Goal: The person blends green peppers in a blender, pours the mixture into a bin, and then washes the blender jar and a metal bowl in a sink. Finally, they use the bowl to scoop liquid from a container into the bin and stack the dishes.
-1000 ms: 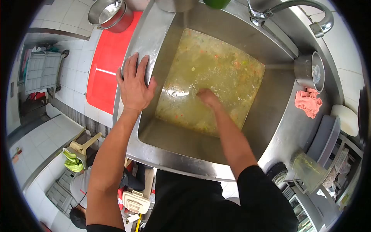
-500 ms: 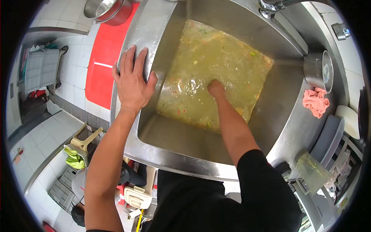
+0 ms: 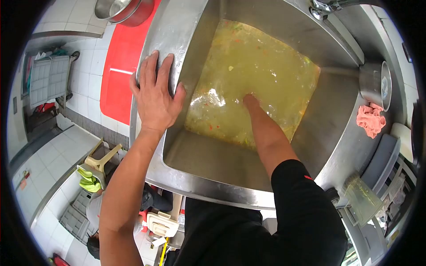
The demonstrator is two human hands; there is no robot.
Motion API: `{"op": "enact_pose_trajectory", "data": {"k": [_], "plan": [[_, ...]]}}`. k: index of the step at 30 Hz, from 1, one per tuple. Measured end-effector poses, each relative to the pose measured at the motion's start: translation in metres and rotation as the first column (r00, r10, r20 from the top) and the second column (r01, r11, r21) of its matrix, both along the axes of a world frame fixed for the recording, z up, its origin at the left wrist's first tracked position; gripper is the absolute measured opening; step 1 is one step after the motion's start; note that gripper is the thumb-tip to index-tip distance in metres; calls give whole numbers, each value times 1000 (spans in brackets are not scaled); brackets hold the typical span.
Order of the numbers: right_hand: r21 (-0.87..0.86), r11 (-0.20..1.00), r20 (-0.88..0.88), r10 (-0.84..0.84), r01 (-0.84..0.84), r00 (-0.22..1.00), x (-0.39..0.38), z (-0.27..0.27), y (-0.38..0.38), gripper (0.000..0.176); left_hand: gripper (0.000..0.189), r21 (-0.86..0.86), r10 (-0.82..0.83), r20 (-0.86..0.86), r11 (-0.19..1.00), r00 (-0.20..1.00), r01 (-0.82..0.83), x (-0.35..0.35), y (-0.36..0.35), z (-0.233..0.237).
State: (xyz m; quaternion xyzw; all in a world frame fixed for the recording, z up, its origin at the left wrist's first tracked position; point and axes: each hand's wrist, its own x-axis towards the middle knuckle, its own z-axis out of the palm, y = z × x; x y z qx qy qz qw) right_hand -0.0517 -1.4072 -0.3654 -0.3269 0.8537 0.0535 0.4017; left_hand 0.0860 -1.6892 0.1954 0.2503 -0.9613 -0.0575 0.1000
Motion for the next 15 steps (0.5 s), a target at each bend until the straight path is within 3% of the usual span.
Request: {"op": "enact_pose_trajectory", "data": {"k": [2, 3, 5, 6, 8, 11, 15], "plan": [[-16, 930, 96, -365, 368, 926, 2, 18, -7, 35, 67, 7, -8, 3, 1000, 1000, 8, 1, -1, 0], [-16, 931, 102, -362, 365, 927, 3, 20, -9, 35, 67, 4, -6, 9, 1000, 1000, 6, 2, -2, 1], [-7, 991, 78, 134, -133, 988, -4, 16, 1, 37, 68, 7, -14, 4, 1000, 1000, 14, 2, -1, 0], [-5, 991, 70, 134, -134, 988, -10, 15, 2, 37, 68, 7, -13, -4, 1000, 1000, 13, 0, 0, 1], [106, 955, 122, -289, 277, 950, -20, 61, -14, 35, 66, -1, 17, 31, 1000, 999, -17, 0, 0, 2], [103, 989, 113, 91, -103, 989, -39, 189, -25, 33, 67, 12, 2, 18, 1000, 1000, -2, 1, -1, 1], [23, 987, 29, 160, -161, 987, -32, 183, -20, 27, 68, 13, 7, 28, 1000, 1000, -8, 0, -1, 1]]}}
